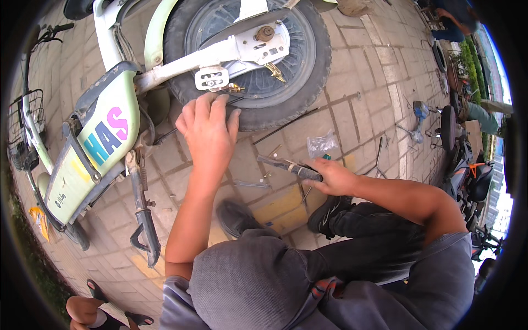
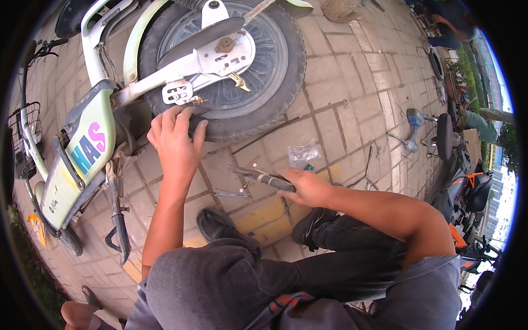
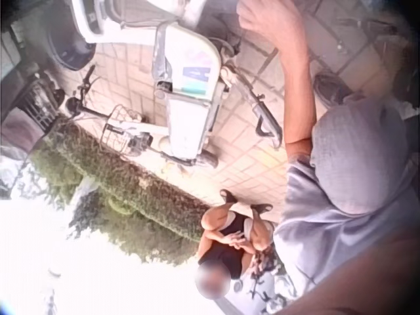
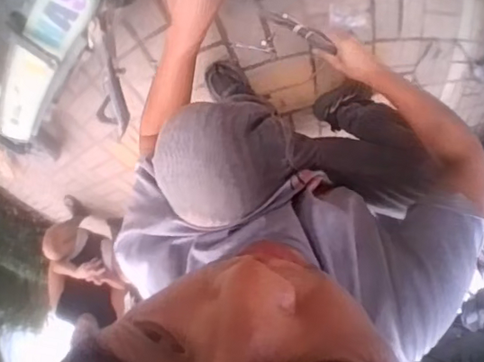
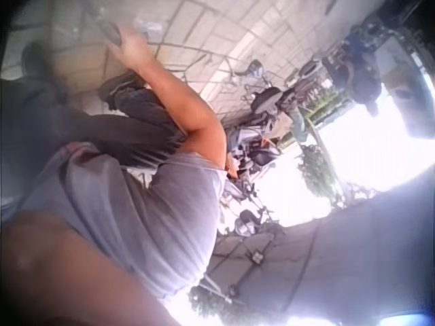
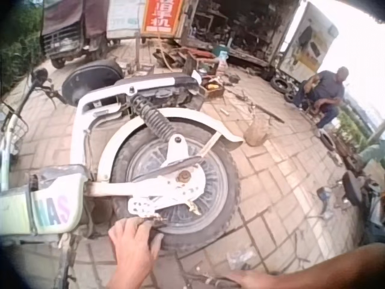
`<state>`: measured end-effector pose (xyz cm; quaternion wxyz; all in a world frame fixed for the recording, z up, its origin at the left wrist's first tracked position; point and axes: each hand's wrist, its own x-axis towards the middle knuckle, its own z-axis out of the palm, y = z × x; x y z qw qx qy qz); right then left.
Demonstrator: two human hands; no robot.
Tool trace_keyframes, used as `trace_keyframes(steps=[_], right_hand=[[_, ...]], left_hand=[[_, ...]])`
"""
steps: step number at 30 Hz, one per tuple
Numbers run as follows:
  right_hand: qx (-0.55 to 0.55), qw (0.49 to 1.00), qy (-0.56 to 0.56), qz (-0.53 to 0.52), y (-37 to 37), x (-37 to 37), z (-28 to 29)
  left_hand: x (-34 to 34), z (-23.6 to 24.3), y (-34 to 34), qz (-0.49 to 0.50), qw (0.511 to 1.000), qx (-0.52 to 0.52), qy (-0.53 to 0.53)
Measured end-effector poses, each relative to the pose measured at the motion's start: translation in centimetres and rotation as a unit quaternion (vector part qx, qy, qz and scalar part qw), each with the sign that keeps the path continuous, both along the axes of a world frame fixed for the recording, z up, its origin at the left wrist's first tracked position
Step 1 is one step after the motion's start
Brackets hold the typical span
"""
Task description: The person repairs an electric bicycle by adjusting the handlebar controls and installing a new brake cable on the rear wheel. They use pliers and a screwdriver to cut, thread, and secure the cable, then test the handlebar lever.
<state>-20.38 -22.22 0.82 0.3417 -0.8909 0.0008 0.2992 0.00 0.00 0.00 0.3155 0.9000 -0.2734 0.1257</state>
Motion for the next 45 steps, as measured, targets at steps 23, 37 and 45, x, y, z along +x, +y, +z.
trace_keyframes(steps=[23,37,45], right_hand=[[0.186,0.970,-0.128,-0.092,6.1,9.9,8.3],[0.079,0.982,-0.172,0.022,1.2,7.8,6.4],[-0.273,0.945,-0.052,0.175,-14.8,-2.8,-1.2]], left_hand=[[-3.1,3.8,5.2,-0.069,0.931,-0.322,0.158],[-2.2,3.5,4.3,-0.137,0.951,-0.234,0.150],[-0.3,2.3,0.9,-0.119,0.978,-0.138,0.103]])
